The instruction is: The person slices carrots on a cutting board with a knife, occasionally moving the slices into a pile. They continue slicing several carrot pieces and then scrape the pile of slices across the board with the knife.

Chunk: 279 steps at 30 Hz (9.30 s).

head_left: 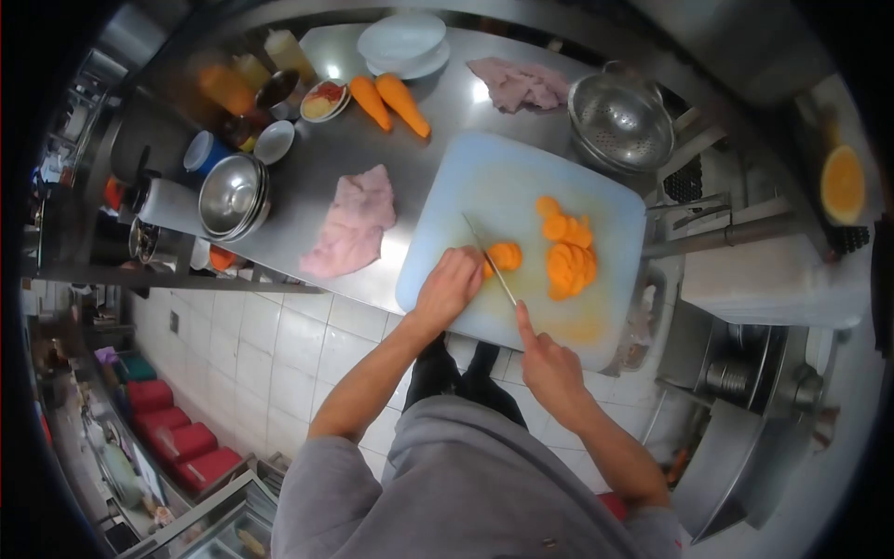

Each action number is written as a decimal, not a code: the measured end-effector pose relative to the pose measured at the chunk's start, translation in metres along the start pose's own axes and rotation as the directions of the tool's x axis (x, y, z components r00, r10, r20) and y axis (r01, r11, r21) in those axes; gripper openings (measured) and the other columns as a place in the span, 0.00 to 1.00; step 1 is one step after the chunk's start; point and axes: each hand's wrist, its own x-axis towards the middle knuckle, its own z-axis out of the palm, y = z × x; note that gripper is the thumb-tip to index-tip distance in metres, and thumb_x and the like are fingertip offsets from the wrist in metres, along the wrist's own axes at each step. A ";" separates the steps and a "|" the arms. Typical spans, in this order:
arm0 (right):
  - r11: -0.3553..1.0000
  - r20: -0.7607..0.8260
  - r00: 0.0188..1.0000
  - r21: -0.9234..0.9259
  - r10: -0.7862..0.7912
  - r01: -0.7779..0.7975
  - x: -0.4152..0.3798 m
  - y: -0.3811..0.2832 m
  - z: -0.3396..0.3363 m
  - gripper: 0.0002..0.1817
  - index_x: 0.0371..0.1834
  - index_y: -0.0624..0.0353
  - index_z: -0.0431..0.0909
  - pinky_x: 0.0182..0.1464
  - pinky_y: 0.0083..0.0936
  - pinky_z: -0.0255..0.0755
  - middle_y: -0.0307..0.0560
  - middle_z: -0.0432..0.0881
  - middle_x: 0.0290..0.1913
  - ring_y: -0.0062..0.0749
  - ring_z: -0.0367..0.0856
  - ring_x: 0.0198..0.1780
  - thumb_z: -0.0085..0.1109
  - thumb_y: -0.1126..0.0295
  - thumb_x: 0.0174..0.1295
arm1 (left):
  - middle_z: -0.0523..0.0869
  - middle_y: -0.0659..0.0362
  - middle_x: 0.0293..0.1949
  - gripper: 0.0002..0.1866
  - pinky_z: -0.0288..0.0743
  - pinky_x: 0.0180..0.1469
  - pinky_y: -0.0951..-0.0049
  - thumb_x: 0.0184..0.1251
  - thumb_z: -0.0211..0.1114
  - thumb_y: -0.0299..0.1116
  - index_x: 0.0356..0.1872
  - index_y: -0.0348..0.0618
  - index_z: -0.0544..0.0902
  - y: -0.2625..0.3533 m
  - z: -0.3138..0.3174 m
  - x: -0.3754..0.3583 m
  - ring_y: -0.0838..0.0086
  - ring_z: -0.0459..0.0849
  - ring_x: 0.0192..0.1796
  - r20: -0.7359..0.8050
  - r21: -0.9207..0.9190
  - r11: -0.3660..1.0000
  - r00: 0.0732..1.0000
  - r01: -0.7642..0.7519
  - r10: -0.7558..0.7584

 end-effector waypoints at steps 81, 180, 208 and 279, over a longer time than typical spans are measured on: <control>1.000 0.083 0.997 -0.009 0.005 -0.004 -0.057 -0.018 -0.043 0.47 0.83 0.58 0.47 0.20 0.45 0.75 0.53 0.76 0.26 0.48 0.80 0.18 0.56 0.76 0.58 | 0.83 0.50 0.49 0.13 0.77 0.52 0.60 0.65 0.67 0.23 0.50 0.39 0.79 0.006 -0.017 0.005 0.53 0.81 0.50 0.141 -0.030 0.999 0.990 0.025 -0.020; 1.000 0.170 0.985 0.012 -0.020 0.018 -0.030 -0.006 -0.024 0.49 0.83 0.58 0.46 0.24 0.47 0.76 0.57 0.77 0.29 0.52 0.81 0.21 0.55 0.78 0.56 | 0.83 0.50 0.47 0.14 0.78 0.49 0.62 0.62 0.68 0.18 0.47 0.38 0.78 -0.006 -0.012 -0.004 0.54 0.82 0.47 0.068 -0.102 0.995 0.997 -0.015 0.022; 0.999 0.071 0.997 0.005 -0.042 0.042 -0.015 0.000 0.003 0.49 0.83 0.53 0.46 0.27 0.51 0.77 0.57 0.79 0.29 0.55 0.82 0.22 0.58 0.77 0.57 | 0.84 0.51 0.48 0.13 0.78 0.51 0.63 0.63 0.67 0.19 0.47 0.39 0.79 -0.004 -0.012 -0.014 0.55 0.83 0.49 0.060 -0.061 0.998 0.998 -0.008 0.012; 0.999 0.091 0.995 0.003 0.040 -0.041 -0.024 -0.019 -0.002 0.49 0.84 0.53 0.44 0.27 0.50 0.77 0.58 0.78 0.29 0.55 0.82 0.22 0.56 0.78 0.57 | 0.83 0.51 0.48 0.10 0.77 0.52 0.62 0.65 0.65 0.20 0.46 0.39 0.78 -0.009 -0.011 -0.004 0.54 0.82 0.50 0.090 -0.159 0.987 0.996 0.036 -0.022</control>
